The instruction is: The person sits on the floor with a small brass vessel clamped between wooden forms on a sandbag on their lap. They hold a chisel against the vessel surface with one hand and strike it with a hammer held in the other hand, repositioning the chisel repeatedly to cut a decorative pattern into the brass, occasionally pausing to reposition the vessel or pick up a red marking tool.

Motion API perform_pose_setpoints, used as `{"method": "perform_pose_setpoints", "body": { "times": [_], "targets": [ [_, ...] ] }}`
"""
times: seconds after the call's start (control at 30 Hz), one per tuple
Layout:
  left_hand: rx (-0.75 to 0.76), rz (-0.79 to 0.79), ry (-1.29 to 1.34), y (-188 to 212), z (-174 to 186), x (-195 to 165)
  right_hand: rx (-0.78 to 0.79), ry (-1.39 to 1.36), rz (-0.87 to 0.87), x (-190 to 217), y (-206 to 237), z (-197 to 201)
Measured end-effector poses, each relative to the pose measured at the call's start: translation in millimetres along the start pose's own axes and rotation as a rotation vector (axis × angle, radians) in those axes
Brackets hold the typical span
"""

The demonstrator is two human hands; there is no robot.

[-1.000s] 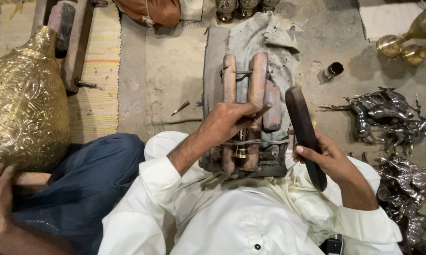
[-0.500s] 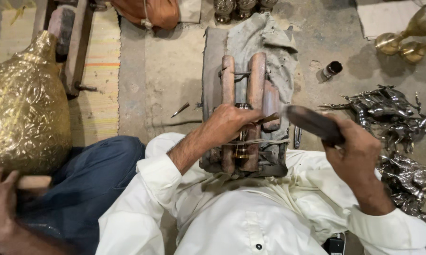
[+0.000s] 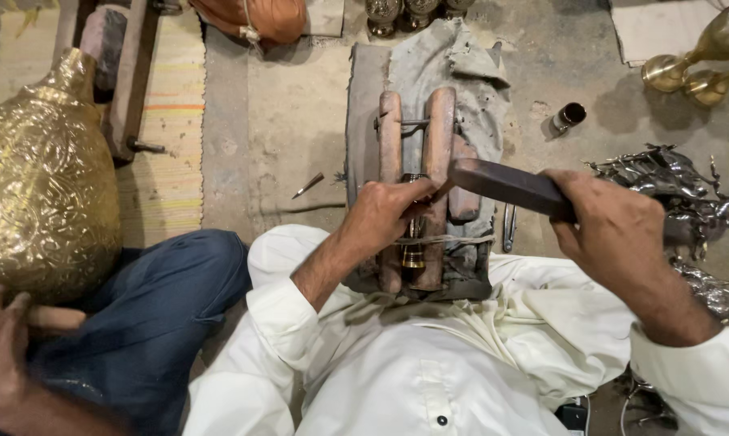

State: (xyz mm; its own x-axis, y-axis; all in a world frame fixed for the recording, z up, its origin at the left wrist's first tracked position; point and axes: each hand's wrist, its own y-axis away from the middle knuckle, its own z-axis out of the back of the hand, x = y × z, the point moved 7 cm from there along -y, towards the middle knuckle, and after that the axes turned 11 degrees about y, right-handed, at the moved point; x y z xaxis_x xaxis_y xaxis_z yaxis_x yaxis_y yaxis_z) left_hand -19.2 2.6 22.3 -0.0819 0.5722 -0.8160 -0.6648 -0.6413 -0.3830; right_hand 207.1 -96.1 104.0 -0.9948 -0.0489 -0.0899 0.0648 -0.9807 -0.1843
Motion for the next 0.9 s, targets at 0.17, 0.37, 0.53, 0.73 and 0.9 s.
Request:
{"method": "perform_pose_setpoints", "body": {
  "times": [0.17,0.37,0.53,0.73,0.9],
  "targets": [
    [-0.047,0.022,-0.013,6,-2,4,0.014,-0.043,-0.039,-9,-17,6],
    [-0.171,0.066,0.095,20,-1,10,-0.019,-0.042,0.001,-4,-33,16],
    [-0.273,0.160,0.160,26,-1,20,0.116,0.347,0.153,14,-47,17],
    [-0.399,0.200,0.283,36,-3,24,0.214,0.335,0.161,24,-61,16],
    [-0.580,0.274,0.403,47,-3,27,0.396,0.467,0.199,23,-63,2]
  ]
}}
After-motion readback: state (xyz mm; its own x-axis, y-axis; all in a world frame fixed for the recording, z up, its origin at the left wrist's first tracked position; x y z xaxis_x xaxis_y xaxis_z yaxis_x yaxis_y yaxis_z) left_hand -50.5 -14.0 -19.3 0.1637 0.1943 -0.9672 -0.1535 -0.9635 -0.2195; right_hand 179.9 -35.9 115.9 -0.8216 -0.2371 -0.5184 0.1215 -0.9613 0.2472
